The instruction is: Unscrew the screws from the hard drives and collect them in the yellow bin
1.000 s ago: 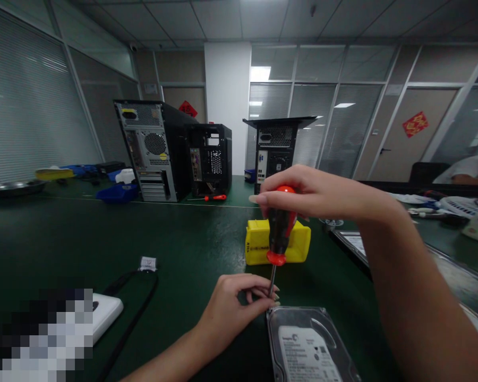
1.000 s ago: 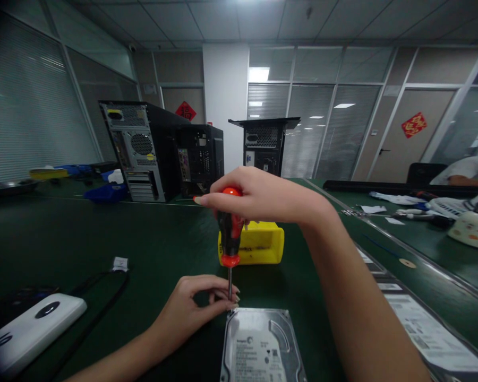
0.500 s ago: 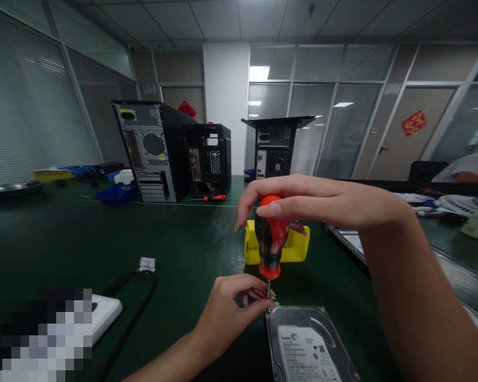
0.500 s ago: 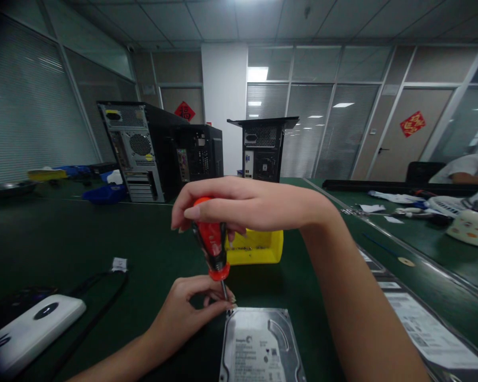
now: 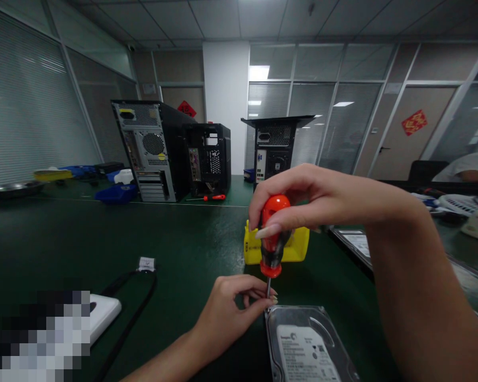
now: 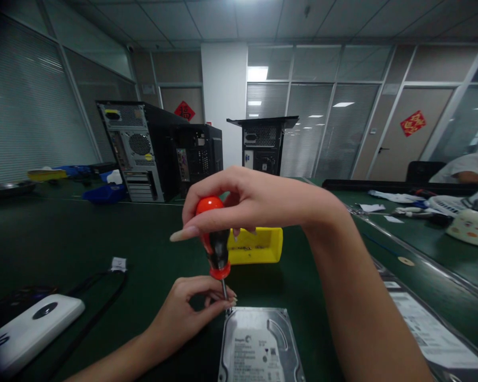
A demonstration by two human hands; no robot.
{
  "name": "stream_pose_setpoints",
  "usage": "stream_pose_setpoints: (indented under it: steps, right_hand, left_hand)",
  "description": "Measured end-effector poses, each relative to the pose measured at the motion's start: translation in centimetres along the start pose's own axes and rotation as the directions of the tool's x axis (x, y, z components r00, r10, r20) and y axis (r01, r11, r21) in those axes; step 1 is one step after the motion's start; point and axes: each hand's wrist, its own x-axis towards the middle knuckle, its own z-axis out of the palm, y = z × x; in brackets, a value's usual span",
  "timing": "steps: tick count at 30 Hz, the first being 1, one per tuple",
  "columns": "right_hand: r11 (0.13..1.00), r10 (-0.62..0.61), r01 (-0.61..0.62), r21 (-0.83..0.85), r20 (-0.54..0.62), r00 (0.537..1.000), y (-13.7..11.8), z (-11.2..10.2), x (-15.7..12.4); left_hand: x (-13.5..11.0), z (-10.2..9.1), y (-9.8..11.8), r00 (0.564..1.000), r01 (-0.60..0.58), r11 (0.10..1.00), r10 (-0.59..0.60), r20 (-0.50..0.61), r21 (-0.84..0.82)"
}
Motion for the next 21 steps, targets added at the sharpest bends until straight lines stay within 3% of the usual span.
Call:
stream_pose_setpoints:
  steps: [6, 15, 21]
  right_hand:
    - [0.998, 0.005, -0.005, -0.066, -0.007, 1.000, -0.8, 0.3, -0.1]
    - [0.986, 0.007, -0.028, 0.165, 0.128, 0.992, 0.5, -1.0, -2.3]
    - [0.981, -0.017, -0.004, 0.195, 0.105, 0.994, 0.7, -1.1, -1.9]
  left_hand:
    - [0.1, -0.2, 0.3, 1.000, -0.002, 1.000, 0.002, 0.024, -0.002]
    - [-0.2, -0.1, -0.1, 0.999, -0.027, 1.000, 0.027, 0.026, 0.001]
    - [0.1, -0.2, 0.1, 0.999, -0.031, 1.000, 0.031, 0.041, 0.006]
